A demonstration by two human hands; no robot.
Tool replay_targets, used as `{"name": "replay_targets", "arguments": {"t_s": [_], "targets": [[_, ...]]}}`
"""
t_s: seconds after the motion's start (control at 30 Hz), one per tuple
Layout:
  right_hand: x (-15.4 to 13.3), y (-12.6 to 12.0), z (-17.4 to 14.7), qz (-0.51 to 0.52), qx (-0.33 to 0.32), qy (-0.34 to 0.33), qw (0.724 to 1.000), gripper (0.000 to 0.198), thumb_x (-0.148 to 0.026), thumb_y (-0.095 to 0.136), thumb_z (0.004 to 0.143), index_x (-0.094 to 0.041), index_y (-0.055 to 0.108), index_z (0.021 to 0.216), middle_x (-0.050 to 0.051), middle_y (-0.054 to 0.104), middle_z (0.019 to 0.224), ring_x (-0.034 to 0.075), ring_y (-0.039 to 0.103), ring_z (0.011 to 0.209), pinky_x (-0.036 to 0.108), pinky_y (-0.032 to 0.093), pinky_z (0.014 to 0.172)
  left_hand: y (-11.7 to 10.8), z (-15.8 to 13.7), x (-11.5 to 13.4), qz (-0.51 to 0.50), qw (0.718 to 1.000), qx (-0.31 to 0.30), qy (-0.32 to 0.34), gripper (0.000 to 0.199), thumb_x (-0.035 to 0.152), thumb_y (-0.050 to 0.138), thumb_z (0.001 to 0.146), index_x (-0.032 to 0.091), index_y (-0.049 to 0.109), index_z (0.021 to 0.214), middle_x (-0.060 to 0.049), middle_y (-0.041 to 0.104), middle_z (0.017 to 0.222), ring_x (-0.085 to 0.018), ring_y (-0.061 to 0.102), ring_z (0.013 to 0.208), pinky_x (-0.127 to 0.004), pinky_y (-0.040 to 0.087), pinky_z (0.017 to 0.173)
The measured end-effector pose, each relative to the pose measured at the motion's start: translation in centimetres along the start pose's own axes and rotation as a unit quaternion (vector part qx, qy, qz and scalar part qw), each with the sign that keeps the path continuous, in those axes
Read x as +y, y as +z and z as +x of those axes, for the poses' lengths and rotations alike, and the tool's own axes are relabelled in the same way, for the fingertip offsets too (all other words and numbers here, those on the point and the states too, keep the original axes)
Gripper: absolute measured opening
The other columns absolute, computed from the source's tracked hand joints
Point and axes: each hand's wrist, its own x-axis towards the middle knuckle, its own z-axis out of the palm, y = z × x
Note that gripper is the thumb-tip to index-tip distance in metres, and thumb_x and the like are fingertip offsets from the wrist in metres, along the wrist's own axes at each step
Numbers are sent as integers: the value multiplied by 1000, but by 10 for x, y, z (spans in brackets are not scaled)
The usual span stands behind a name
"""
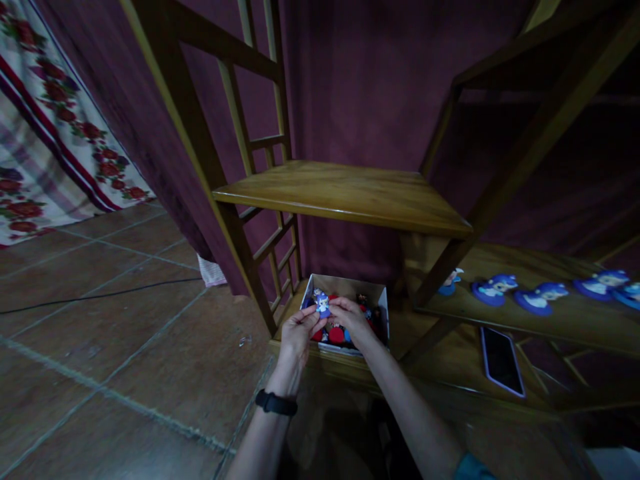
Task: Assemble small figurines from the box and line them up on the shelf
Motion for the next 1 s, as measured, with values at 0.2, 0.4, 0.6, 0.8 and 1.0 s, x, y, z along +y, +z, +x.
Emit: {"name": "replay_targets", "arguments": {"t_s": [0.2, 0.4, 0.6, 0.8, 1.0], "targets": [[-2, 2, -1, 4, 10, 24, 1000, 25, -31, 71, 55, -14, 63, 71, 2, 64, 71, 15, 61, 67, 30, 51, 65, -1, 0, -1, 15, 1000, 16, -10, 15, -3, 62, 69, 6, 65, 80, -10, 69, 74, -16, 67, 65, -26, 57, 64], [2, 1, 0, 7, 15, 23, 1000, 24, -30, 71, 54, -14, 61, 69, 1, 63, 68, 14, 61, 65, 31, 51, 66, -4, 2, -4, 23, 1000, 16, -14, 13, -2, 62, 70, 5, 65, 80, -11, 69, 73, -16, 67, 65, -26, 57, 65], [5, 0, 0, 31, -16, 12, 999, 25, -33, 71, 58, -15, 62, 74, 3, 65, 75, 16, 62, 72, 32, 51, 71, -8, 3, -5, 12, 1000, 4, 3, 14, 2, 65, 67, 9, 66, 79, -7, 69, 73, -15, 66, 67, -29, 56, 68], [4, 0, 0, 26, -42, -22, 999, 25, -35, 71, 61, -17, 62, 75, 3, 65, 80, 15, 60, 76, 31, 48, 75, -9, 3, 0, 3, 999, -31, 21, 18, 13, 72, 62, 11, 67, 79, -7, 69, 77, -15, 65, 72, -31, 53, 73], [0, -1, 2, -10, -71, -83, 994, 19, -30, 68, 64, -19, 60, 78, 0, 64, 78, 13, 57, 72, 26, 45, 70, -9, 4, 4, -5, 997, -48, 52, 28, 16, 77, 55, 14, 64, 79, -2, 67, 70, -12, 62, 66, -29, 51, 72]]}}
